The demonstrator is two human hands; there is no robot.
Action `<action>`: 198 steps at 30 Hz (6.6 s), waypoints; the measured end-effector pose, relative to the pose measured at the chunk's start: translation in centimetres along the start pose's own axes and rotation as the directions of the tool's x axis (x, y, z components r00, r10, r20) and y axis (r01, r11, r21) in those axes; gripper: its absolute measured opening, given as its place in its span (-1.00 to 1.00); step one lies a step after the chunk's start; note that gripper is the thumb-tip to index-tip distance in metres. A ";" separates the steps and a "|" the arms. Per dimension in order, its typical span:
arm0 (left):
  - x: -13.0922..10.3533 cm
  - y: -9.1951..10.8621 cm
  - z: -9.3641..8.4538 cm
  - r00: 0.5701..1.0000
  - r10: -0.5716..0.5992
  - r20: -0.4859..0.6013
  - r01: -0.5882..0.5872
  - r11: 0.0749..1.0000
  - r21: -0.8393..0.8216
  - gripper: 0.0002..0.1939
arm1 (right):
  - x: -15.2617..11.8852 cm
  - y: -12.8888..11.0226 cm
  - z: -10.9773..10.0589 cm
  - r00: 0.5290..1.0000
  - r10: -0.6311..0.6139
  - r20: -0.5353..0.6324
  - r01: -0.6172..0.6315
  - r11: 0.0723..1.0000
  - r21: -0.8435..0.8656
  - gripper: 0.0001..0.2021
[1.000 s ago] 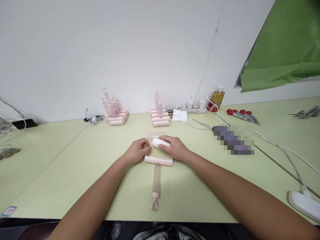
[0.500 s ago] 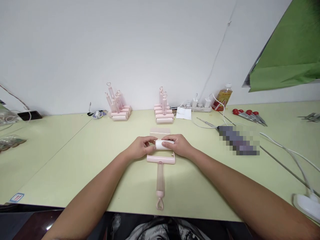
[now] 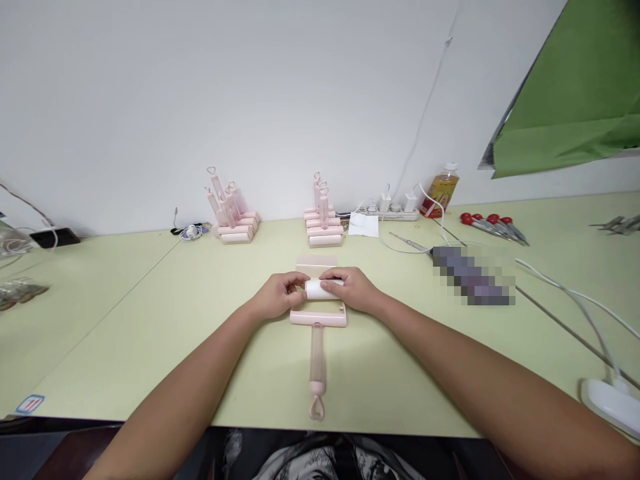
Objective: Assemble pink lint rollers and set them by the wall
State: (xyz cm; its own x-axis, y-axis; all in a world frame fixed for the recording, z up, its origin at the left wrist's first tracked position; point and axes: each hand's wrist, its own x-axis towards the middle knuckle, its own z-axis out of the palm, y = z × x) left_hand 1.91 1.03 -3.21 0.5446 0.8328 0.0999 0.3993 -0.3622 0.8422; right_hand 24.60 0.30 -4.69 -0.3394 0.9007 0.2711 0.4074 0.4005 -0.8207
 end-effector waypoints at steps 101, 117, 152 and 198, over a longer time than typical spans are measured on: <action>0.5 3.4 2.8 0.980 -0.064 -0.189 0.001 0.949 -0.316 -0.59 | -0.4 -2.3 0.1 0.944 0.119 -0.309 0.021 0.909 0.416 -0.65; -1.1 3.8 2.6 0.972 0.105 0.210 -0.210 0.788 0.578 -0.28 | 1.4 1.7 -3.6 0.843 0.290 -0.453 -0.462 0.821 -0.335 -0.75; -1.3 4.4 -0.4 1.000 0.004 0.005 -0.002 0.932 -0.363 -0.68 | -1.8 -3.0 0.4 0.984 -0.133 0.116 0.147 0.982 -0.119 -0.84; -1.0 3.0 1.6 0.921 0.038 0.387 0.235 0.738 -0.632 -0.65 | -1.8 -4.2 0.4 0.941 -0.101 0.322 0.204 0.931 -0.304 -0.80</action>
State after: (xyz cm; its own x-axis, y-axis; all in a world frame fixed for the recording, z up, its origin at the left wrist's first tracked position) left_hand 3.69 -1.57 -1.66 0.8023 0.5913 -0.0813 -0.0432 0.1934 0.9802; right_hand 23.10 -3.07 -1.92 -0.6338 0.7533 0.1756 0.5678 0.6073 -0.5556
